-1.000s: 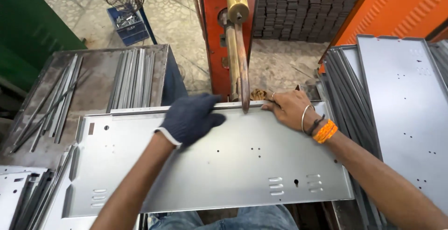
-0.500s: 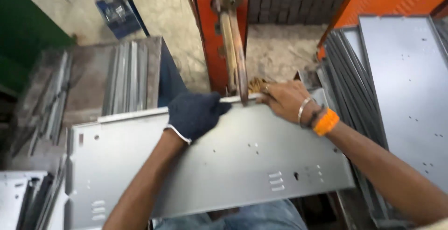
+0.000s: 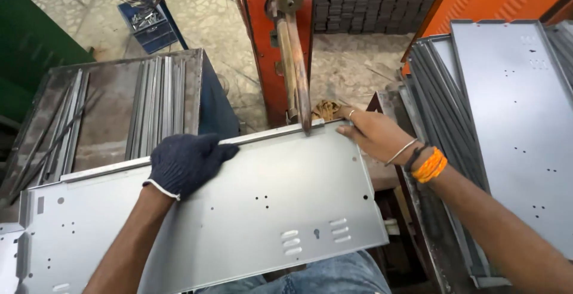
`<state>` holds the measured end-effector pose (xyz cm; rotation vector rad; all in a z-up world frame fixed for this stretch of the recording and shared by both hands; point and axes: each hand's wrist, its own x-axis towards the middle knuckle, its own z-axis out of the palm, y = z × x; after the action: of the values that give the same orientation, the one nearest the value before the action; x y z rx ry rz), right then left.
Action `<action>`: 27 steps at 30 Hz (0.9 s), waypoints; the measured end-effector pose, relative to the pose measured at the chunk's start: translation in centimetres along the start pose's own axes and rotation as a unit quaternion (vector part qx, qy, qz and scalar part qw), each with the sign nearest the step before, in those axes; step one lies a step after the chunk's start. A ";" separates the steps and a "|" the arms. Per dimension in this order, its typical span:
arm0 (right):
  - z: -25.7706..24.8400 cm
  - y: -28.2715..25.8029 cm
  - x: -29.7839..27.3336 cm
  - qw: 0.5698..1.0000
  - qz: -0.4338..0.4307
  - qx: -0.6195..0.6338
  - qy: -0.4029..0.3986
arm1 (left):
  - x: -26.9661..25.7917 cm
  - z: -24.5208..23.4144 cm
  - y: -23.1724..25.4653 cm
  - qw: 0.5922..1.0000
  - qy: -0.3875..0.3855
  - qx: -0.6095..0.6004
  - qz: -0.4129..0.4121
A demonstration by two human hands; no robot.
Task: Assembling and spot welding metal panels with reinforcement bars in a factory setting.
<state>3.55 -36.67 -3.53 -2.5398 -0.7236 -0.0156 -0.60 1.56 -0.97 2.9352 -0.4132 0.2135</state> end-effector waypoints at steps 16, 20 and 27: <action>3.6 4.0 1.7 0.985 -0.065 -0.076 0.138 | 0.1 0.2 -0.5 1.000 -0.001 -0.001 -0.005; 2.0 1.7 0.1 0.992 0.015 -0.107 0.058 | -0.5 0.7 0.4 0.998 0.013 -0.055 0.022; 0.1 -2.1 1.2 0.986 -0.126 -0.090 0.066 | 0.6 0.3 1.3 0.999 -0.016 -0.032 -0.009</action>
<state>3.58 -34.50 -2.47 -2.5662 -1.0254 -0.3469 -0.35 0.16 -0.97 2.8819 -0.3919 0.1476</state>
